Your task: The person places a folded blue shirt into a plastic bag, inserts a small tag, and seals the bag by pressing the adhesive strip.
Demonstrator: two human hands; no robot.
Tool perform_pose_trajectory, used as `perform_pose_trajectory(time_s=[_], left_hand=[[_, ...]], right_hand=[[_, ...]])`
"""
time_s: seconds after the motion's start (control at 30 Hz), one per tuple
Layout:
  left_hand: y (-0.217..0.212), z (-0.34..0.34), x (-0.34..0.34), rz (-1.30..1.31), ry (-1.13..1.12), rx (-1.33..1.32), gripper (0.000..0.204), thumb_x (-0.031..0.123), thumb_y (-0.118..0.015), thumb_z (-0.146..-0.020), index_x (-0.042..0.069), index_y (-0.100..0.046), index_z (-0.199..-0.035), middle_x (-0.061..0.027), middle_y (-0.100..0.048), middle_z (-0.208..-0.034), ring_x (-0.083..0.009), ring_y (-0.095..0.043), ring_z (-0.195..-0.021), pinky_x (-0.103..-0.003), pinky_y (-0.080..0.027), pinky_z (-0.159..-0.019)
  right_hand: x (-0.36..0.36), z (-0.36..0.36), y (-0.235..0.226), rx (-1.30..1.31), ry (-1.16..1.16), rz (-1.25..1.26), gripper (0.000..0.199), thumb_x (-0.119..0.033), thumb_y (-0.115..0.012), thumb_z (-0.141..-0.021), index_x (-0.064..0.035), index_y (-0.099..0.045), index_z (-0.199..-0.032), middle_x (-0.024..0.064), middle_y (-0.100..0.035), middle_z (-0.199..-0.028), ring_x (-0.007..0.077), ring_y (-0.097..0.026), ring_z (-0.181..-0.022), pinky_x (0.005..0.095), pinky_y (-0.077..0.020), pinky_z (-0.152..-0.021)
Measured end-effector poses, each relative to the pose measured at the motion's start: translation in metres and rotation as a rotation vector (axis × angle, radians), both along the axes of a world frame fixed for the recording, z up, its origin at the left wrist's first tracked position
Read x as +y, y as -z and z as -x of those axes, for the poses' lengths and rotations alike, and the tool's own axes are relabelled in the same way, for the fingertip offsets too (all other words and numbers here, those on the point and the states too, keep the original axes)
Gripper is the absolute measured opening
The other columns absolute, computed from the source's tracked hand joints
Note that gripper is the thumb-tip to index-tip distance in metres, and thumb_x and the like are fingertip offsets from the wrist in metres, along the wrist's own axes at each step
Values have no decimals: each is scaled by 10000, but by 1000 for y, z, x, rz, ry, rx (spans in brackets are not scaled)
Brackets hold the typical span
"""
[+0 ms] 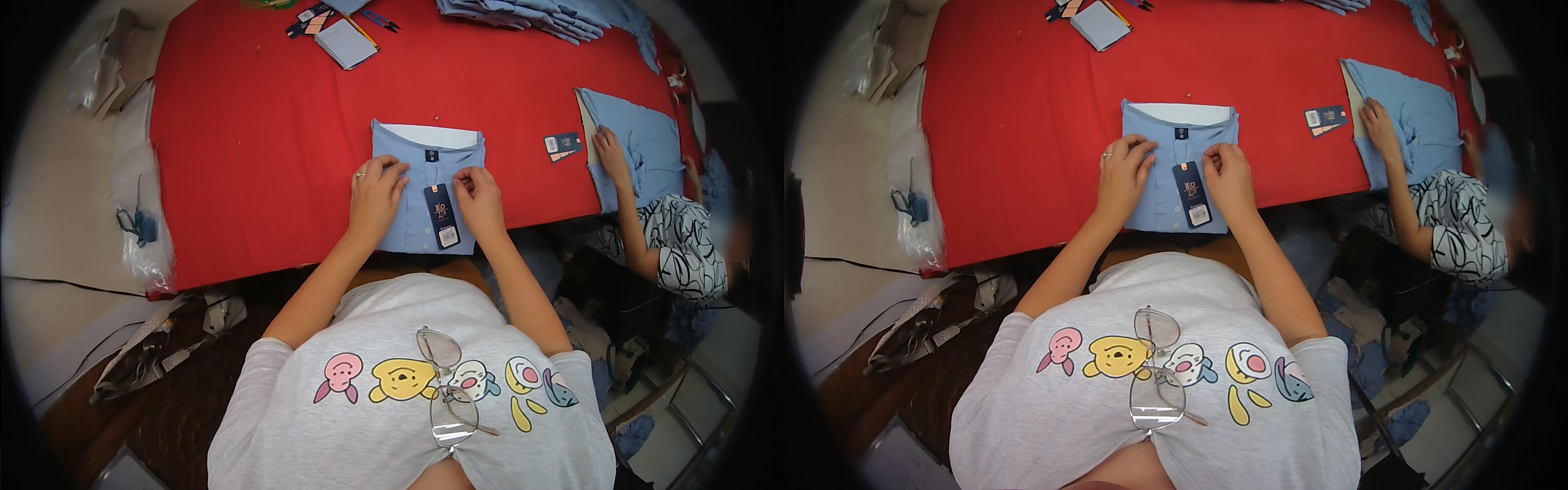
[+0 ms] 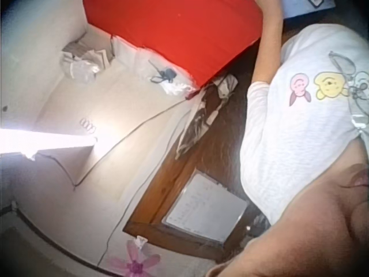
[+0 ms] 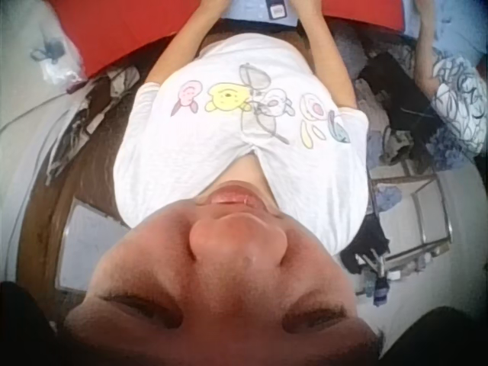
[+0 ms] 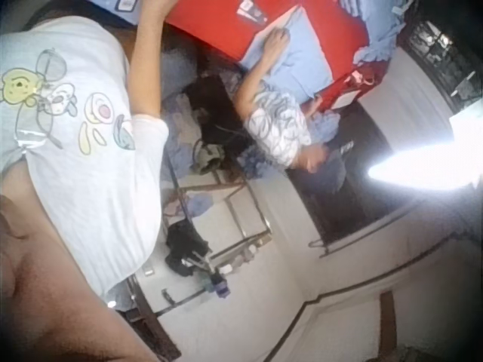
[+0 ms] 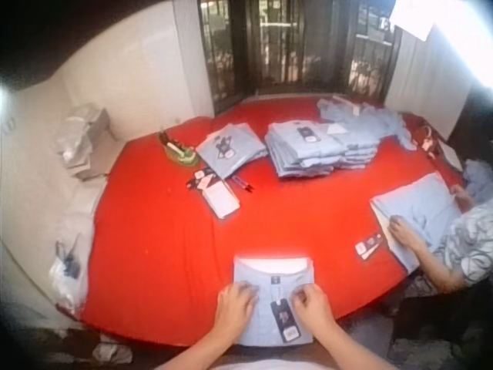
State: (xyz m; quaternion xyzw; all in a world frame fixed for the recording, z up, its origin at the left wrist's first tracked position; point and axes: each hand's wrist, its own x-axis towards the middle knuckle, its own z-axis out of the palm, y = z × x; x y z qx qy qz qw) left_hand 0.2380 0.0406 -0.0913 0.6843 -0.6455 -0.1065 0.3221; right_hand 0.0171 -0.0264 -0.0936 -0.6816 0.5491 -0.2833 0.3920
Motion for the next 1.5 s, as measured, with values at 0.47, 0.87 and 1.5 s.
perform_pose_trajectory(time_s=[0.47, 0.87, 1.5], left_hand=[[10, -5, -56, -217, 192, -40, 171, 146, -828, -883, 91, -718, -1001, -65, -661, -1105, -276, -619, -1160, -502, -403, -1117], [38, 2, -48, 81, 53, -99, 228, 211, -820, -921, 103, -710, -1088, -53, -640, -1198, -286, -597, -1197, -479, -423, -1111], [34, 36, 26, 36, 251, -36, 466, 166, -803, -925, -8, -697, -1343, -135, -653, -1403, -332, -612, -1306, -450, -503, -1121]], right_hand=[[22, -5, 14, 1, -25, 150, 324, -105, -879, -854, -4, -722, -1118, 127, -643, -1124, 296, -656, -1007, 401, -553, -879], [21, -3, 9, 142, -162, 275, 299, -139, -782, -952, -59, -774, -1240, 132, -646, -1105, 312, -662, -996, 426, -557, -871], [-84, -49, 5, 262, -496, -185, 175, -156, -852, -895, -55, -772, -1013, 68, -705, -929, 208, -719, -868, 352, -568, -769]])
